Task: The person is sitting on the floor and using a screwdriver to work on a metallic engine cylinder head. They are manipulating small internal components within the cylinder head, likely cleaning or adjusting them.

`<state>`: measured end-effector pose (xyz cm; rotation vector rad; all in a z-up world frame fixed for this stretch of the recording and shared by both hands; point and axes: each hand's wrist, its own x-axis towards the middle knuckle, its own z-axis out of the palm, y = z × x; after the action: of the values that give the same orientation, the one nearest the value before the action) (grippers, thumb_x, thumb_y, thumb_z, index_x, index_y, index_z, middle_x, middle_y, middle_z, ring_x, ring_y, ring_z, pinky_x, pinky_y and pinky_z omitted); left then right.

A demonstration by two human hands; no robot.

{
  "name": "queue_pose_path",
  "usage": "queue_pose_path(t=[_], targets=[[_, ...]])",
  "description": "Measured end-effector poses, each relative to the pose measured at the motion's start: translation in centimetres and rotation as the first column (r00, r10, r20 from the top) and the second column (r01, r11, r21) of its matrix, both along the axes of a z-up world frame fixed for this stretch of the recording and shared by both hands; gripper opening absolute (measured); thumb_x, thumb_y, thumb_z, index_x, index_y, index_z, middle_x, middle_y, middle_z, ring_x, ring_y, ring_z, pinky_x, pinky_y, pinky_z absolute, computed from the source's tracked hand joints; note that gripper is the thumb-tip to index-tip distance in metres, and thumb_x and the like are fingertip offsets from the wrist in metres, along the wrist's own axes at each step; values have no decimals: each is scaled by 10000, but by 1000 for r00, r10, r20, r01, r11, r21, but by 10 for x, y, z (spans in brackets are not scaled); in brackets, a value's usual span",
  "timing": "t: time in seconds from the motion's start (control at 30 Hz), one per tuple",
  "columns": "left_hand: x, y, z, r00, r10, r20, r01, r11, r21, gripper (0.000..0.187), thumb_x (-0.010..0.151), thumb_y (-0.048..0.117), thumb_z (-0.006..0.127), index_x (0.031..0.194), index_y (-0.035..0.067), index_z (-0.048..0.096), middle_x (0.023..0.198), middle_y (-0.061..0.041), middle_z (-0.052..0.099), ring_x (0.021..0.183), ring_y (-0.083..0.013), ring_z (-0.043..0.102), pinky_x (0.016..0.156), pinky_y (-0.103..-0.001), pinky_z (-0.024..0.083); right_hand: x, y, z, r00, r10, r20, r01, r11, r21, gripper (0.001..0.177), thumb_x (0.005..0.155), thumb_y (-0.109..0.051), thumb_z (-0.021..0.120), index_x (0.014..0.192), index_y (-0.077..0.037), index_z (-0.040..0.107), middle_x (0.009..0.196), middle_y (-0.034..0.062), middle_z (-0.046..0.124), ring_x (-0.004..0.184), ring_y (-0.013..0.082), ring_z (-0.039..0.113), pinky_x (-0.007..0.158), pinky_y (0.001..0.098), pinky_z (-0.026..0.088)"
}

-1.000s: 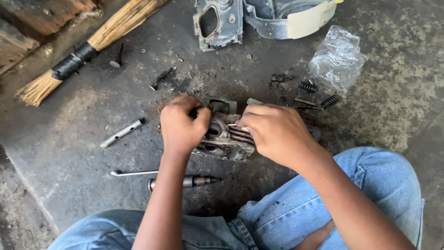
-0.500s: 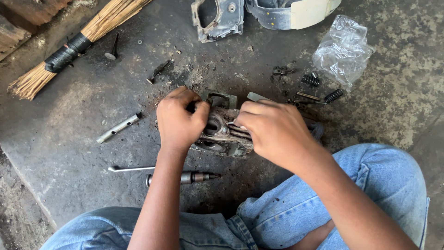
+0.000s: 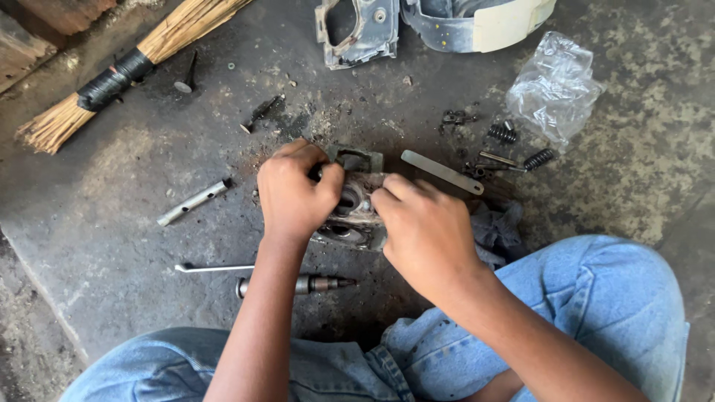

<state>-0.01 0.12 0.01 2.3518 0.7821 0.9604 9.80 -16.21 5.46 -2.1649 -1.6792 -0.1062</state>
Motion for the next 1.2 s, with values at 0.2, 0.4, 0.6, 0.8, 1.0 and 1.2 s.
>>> queue_pose_path(t=[0.2, 0.4, 0.6, 0.8, 1.0, 1.2], targets=[[-2, -3, 1, 999, 37, -30, -38, 999, -36, 181, 773, 205, 676, 765, 29, 718, 812, -139, 681, 768, -366, 674, 701, -460, 521, 18, -1, 4, 998, 27, -60, -24, 998, 57, 169, 759, 18, 681, 914, -45, 705, 921, 92, 682, 814, 323, 692, 689, 427, 555], [1, -1, 2, 998, 38, -43, -41, 996, -78, 173, 772, 207, 685, 779, 40, 730, 811, -130, 684, 739, -354, 677, 685, -449, 521, 29, -8, 18, 963, 86, -255, -86, 996, 12, 124, 837, -30, 668, 939, -59, 733, 909, 79, 693, 809, 320, 696, 705, 437, 546], [0, 0, -1, 1000, 9, -8, -10, 1000, -28, 166, 779, 191, 679, 800, 31, 721, 839, -127, 690, 776, -355, 685, 715, -438, 532, 29, -2, 10, 970, 26, -240, -51, 994, -96, 130, 823, -47, 682, 930, -70, 751, 895, 67, 713, 800, 314, 702, 710, 465, 540], [2, 0, 1, 999, 32, -40, -34, 998, -52, 177, 765, 191, 681, 795, 24, 733, 817, -129, 687, 734, -350, 678, 684, -436, 525, 30, -2, 7, 965, 14, -263, -47, 992, -120, 111, 846, -52, 673, 932, -60, 743, 888, 60, 713, 768, 285, 708, 699, 446, 549], [1, -1, 2, 999, 27, -31, -29, 997, -76, 179, 769, 186, 674, 796, 20, 734, 807, -128, 690, 726, -344, 681, 673, -430, 525, 26, -2, 2, 987, 4, -163, -24, 992, -125, 148, 761, -15, 692, 889, -69, 742, 846, 75, 692, 728, 296, 697, 661, 447, 554], [0, -2, -1, 1000, -16, 0, 16, 1000, 2, 175, 817, 167, 654, 821, 8, 726, 836, -145, 692, 779, -364, 686, 743, -439, 544, 17, -8, -26, 969, -35, -244, 64, 992, 112, 268, 717, 67, 629, 924, -63, 739, 889, 59, 684, 631, 236, 687, 548, 358, 557]])
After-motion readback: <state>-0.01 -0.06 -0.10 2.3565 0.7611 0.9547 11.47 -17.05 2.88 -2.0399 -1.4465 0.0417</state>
